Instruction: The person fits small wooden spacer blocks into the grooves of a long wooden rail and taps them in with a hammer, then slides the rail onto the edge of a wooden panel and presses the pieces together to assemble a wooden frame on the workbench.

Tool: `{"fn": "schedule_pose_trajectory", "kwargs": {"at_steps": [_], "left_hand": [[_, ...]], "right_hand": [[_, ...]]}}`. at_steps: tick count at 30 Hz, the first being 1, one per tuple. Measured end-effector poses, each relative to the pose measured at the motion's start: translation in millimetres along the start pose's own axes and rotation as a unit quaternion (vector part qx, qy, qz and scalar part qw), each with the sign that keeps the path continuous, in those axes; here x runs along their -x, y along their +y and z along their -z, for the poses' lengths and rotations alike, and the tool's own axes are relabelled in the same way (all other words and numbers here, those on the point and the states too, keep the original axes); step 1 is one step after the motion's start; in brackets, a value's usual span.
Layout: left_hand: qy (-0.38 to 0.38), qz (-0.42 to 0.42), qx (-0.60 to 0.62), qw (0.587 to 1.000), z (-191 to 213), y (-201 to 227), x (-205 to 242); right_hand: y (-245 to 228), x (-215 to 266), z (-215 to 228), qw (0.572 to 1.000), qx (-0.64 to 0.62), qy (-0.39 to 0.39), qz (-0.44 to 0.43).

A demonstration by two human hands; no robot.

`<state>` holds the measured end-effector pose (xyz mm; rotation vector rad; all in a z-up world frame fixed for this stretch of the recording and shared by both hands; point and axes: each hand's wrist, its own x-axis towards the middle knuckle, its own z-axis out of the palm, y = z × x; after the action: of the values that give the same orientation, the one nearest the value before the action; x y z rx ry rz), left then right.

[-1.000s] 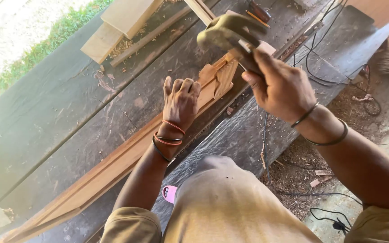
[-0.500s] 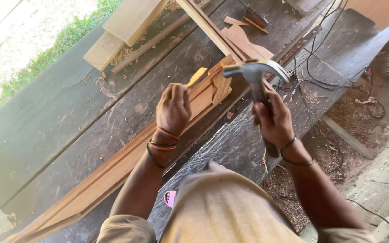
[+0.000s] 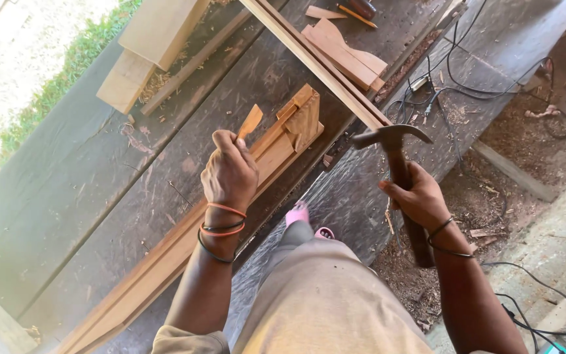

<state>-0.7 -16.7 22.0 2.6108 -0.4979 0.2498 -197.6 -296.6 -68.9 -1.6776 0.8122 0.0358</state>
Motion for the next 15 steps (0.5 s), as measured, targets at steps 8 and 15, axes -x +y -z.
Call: {"fn": "schedule_pose_trajectory", "kwargs": {"at_steps": [8, 15], "left_hand": [[-0.015, 0.013, -0.04, 0.999, -0.5, 3.3, -1.0], [0.04, -0.005, -0.091, 0.995, 1.5, 17.3, -6.7]], "right_hand": [[-42.7, -67.9, 19.0, 0.999, 0.008, -0.053, 0.005], [-92.6, -103.8, -0.4, 0.995, 0.053, -0.08, -0.017]]}}
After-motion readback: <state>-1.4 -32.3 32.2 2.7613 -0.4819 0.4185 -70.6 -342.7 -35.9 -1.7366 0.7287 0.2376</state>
